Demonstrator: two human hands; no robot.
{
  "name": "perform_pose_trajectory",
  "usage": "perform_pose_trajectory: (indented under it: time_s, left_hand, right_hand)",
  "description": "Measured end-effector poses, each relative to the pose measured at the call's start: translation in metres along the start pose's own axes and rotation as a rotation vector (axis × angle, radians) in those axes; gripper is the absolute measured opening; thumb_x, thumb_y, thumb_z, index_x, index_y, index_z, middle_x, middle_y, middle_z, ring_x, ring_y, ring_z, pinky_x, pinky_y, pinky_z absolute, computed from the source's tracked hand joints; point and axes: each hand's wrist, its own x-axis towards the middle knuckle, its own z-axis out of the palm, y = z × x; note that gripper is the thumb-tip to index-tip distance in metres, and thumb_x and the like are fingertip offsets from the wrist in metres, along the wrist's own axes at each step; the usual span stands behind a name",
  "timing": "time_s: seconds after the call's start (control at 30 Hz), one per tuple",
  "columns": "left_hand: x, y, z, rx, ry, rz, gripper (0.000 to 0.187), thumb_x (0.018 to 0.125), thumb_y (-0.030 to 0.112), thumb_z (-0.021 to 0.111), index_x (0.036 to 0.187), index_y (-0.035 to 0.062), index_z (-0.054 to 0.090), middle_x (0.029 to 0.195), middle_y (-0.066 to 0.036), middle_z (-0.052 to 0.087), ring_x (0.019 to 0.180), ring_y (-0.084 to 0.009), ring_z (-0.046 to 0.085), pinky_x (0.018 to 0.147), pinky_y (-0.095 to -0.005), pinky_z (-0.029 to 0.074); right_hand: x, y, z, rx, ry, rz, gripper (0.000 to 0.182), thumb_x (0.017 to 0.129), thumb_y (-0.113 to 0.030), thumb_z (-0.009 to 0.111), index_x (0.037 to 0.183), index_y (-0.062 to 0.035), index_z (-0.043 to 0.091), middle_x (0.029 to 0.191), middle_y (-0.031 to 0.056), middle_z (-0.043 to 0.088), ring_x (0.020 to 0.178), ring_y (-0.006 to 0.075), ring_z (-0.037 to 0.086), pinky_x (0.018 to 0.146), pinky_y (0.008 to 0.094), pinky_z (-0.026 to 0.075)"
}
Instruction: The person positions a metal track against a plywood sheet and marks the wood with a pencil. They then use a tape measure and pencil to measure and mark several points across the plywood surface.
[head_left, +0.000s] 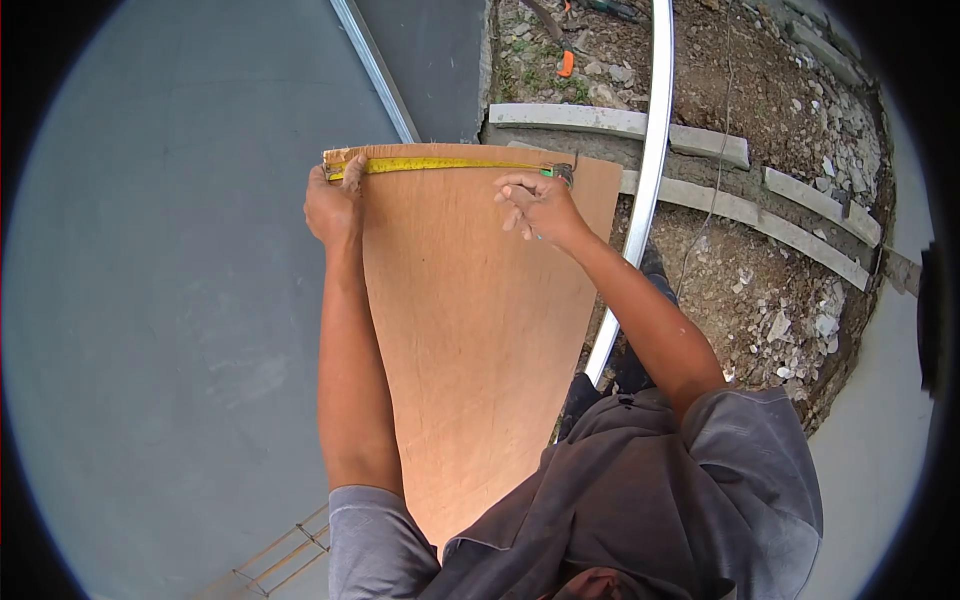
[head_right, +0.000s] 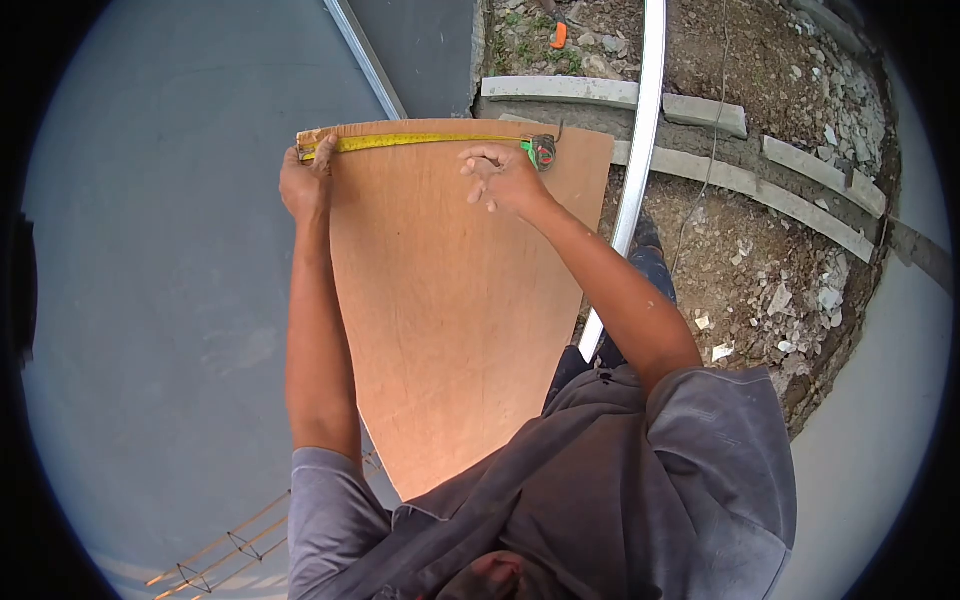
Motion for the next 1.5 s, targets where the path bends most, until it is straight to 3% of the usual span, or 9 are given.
perform_pose_trajectory:
  time_s: [0.03, 0.2, 0.3, 0.4, 0.5, 0.7, 0.83, 1.0, 1.5]
  left_hand:
    - [-0.001, 0.001, -0.001, 0.015, 0.012, 0.006, 0.044, 0.076, 0.046, 0.068, 0.095, 0.0075, 0.06, 0.09, -0.011, 0.066, 0.086, -0.0292, 0.062, 0.077, -0.0384, 0.046]
    - [0.001, 0.001, -0.001, 0.062, 0.002, -0.009, 0.045, 0.076, 0.047, 0.067, 0.096, 0.0076, 0.059, 0.091, -0.011, 0.066, 0.087, -0.03, 0.062, 0.077, -0.0387, 0.046]
    - [0.002, -0.003, 0.002, 0.055, -0.004, 0.003, 0.046, 0.076, 0.048, 0.067, 0.095, 0.0073, 0.059, 0.091, -0.012, 0.066, 0.088, -0.0308, 0.061, 0.078, -0.0389, 0.046]
    - [0.003, -0.005, 0.003, 0.048, -0.002, 0.014, 0.046, 0.076, 0.048, 0.067, 0.095, 0.0069, 0.059, 0.091, -0.012, 0.066, 0.088, -0.0314, 0.061, 0.078, -0.0392, 0.046]
    - [0.003, -0.005, 0.004, 0.059, 0.005, 0.018, 0.047, 0.076, 0.049, 0.067, 0.095, 0.0065, 0.059, 0.091, -0.013, 0.066, 0.088, -0.0317, 0.062, 0.078, -0.0394, 0.046]
    - [0.005, -0.008, 0.006, 0.069, 0.006, 0.028, 0.049, 0.076, 0.05, 0.066, 0.095, 0.0061, 0.058, 0.091, -0.013, 0.066, 0.088, -0.0317, 0.062, 0.078, -0.0397, 0.047]
    - [0.006, -0.008, 0.006, 0.082, 0.011, 0.02, 0.05, 0.075, 0.051, 0.066, 0.095, 0.0062, 0.058, 0.091, -0.013, 0.066, 0.088, -0.0317, 0.062, 0.078, -0.0397, 0.047]
    - [0.003, -0.003, 0.004, 0.096, 0.01, 0.002, 0.05, 0.076, 0.051, 0.066, 0.096, 0.0062, 0.058, 0.09, -0.013, 0.066, 0.088, -0.0317, 0.062, 0.077, -0.0395, 0.046]
    - [-0.003, 0.003, 0.002, 0.126, 0.013, 0.007, 0.048, 0.078, 0.051, 0.064, 0.096, 0.0069, 0.056, 0.091, -0.013, 0.065, 0.089, -0.0325, 0.061, 0.078, -0.0403, 0.046]
  right_hand:
    - [0.005, 0.006, 0.004, 0.002, -0.001, -0.001, 0.04, 0.092, -0.016, 0.049, 0.128, -0.001, 0.044, 0.107, 0.0176, 0.059, 0.094, 0.0239, 0.062, 0.072, 0.0323, 0.05]
    - [0.022, 0.016, 0.031, 0.895, -0.294, -0.225, 0.046, 0.091, -0.022, 0.054, 0.126, 0.0053, 0.042, 0.109, 0.0164, 0.06, 0.093, 0.0259, 0.062, 0.067, 0.0305, 0.05]
    - [0.031, 0.02, 0.048, 0.651, -0.098, -0.298, 0.038, 0.088, -0.026, 0.058, 0.111, 0.0035, 0.056, 0.088, 0.0098, 0.062, 0.073, 0.0164, 0.062, 0.057, 0.0267, 0.048]
    - [0.045, 0.027, 0.052, 0.253, 0.076, -0.227, 0.03, 0.087, -0.026, 0.061, 0.104, -0.0009, 0.062, 0.075, 0.0026, 0.057, 0.064, 0.0093, 0.055, 0.054, 0.0249, 0.043]
    - [0.054, 0.032, 0.054, 0.169, 0.148, -0.291, 0.026, 0.086, -0.025, 0.063, 0.1, -0.0035, 0.066, 0.065, -0.0027, 0.05, 0.058, 0.005, 0.047, 0.051, 0.024, 0.039]
    - [0.057, 0.029, 0.047, 0.124, 0.247, -0.393, 0.018, 0.083, -0.018, 0.064, 0.086, -0.0005, 0.063, 0.065, -0.0021, 0.053, 0.055, 0.0054, 0.049, 0.049, 0.0226, 0.041]
    - [0.063, 0.039, 0.038, 0.208, 0.218, -0.412, 0.015, 0.083, -0.012, 0.065, 0.093, -0.0001, 0.064, 0.069, 0.0003, 0.057, 0.057, 0.0059, 0.051, 0.05, 0.02, 0.041]
    - [0.061, 0.034, 0.037, 0.084, 0.216, -0.166, 0.014, 0.08, -0.009, 0.067, 0.089, 0.0007, 0.063, 0.071, 0.0024, 0.06, 0.059, 0.0079, 0.055, 0.051, 0.0218, 0.045]
    - [0.071, 0.025, 0.062, 0.419, 0.166, -0.334, 0.012, 0.08, -0.005, 0.065, 0.086, 0.0008, 0.056, 0.076, 0.0093, 0.063, 0.067, 0.0136, 0.063, 0.058, 0.0239, 0.051]
